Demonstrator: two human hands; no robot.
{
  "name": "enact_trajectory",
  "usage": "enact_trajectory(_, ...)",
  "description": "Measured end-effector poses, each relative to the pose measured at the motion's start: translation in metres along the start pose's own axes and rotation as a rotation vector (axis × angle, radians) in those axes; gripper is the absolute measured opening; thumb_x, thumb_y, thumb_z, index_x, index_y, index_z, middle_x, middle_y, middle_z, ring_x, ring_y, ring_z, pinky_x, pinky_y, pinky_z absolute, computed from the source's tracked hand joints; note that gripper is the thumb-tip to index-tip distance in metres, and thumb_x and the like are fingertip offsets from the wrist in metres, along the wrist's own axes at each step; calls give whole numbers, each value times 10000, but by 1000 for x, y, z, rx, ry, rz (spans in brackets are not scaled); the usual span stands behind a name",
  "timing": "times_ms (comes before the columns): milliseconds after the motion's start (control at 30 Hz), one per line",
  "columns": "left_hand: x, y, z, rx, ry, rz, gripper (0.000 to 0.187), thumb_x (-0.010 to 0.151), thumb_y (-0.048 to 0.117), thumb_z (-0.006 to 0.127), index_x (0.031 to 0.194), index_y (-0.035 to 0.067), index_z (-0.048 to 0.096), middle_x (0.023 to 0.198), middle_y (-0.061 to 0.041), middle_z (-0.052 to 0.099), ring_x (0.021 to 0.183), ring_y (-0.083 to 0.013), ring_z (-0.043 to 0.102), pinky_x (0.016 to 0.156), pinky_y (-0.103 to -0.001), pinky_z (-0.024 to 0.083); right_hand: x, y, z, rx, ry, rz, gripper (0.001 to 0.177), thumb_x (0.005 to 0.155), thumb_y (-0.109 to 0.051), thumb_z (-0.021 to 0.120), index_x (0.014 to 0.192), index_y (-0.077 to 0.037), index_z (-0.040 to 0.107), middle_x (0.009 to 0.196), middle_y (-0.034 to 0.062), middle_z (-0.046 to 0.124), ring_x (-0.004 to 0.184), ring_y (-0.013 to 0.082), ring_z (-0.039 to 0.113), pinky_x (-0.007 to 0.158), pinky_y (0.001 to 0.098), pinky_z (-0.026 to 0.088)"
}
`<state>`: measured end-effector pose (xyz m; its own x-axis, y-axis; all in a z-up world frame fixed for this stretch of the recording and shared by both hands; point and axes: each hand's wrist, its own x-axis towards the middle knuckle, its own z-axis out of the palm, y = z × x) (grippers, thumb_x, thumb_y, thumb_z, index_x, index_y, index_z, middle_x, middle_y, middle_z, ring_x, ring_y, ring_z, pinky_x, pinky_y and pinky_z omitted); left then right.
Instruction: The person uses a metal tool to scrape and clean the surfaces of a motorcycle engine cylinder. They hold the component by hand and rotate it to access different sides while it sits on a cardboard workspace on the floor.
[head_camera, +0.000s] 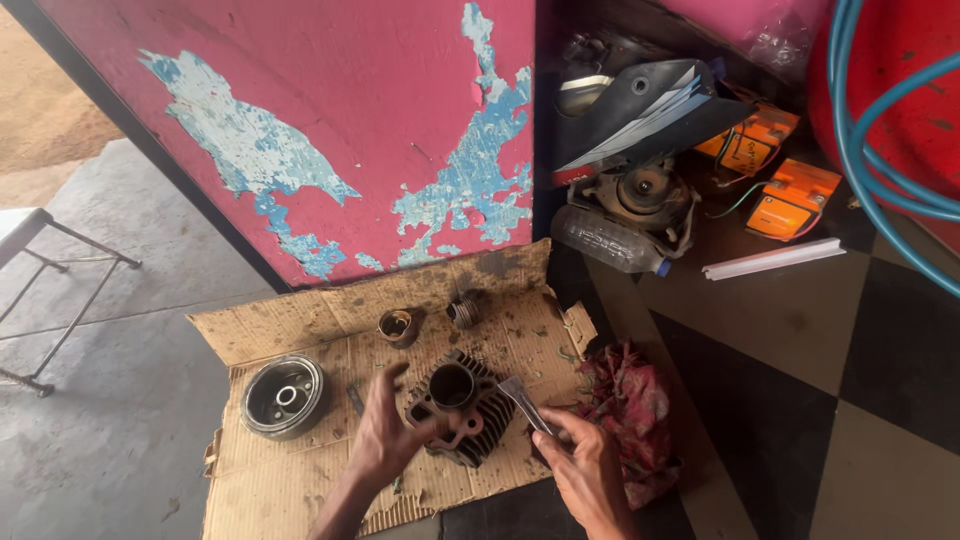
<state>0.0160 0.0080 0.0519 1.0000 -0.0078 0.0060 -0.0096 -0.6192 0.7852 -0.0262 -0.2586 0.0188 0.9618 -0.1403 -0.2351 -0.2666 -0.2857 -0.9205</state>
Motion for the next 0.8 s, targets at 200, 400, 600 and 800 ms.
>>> enact_trajectory(200, -16, -17, 23, 11, -88, -1, 1491, 463, 559, 994, 1585, 8, 181, 1493, -230, 402, 1435, -375, 361, 1162, -487, 358, 6, 14, 5, 49, 32, 18, 374, 856, -158, 769, 1222, -84, 755, 668, 14, 597, 537, 124, 507, 480, 308, 391)
enact_trajectory(400, -20, -20, 29, 100, 8, 1, 1407, 423, 580, 994, 1497, 12, 284, 1393, -209, 477, 1362, -362, 424, 1128, -489, 390, 6, 22, 8, 76, 63, -65, 343, 845, -152, 789, 1182, -88, 779, 660, -10, 558, 529, 83, 473, 463, 274, 374)
enact_trajectory(600, -43, -1, 62, 177, 270, -136, 1429, 397, 676, 970, 1482, 17, 315, 1292, -194, 500, 1251, -355, 476, 1048, -506, 428, 0, 14, 9, 158, 59, -26, 317, 855, -121, 766, 1165, -59, 790, 677, -18, 556, 539, 84, 468, 465, 280, 364)
enact_trajectory(800, -56, 7, 76, 163, 376, -200, 1405, 421, 678, 976, 1474, 16, 322, 1352, -211, 489, 1244, -398, 436, 1020, -543, 391, -3, 8, 8, 84, 89, -65, 345, 852, -109, 776, 1191, -49, 780, 649, 4, 586, 545, 80, 493, 472, 265, 383)
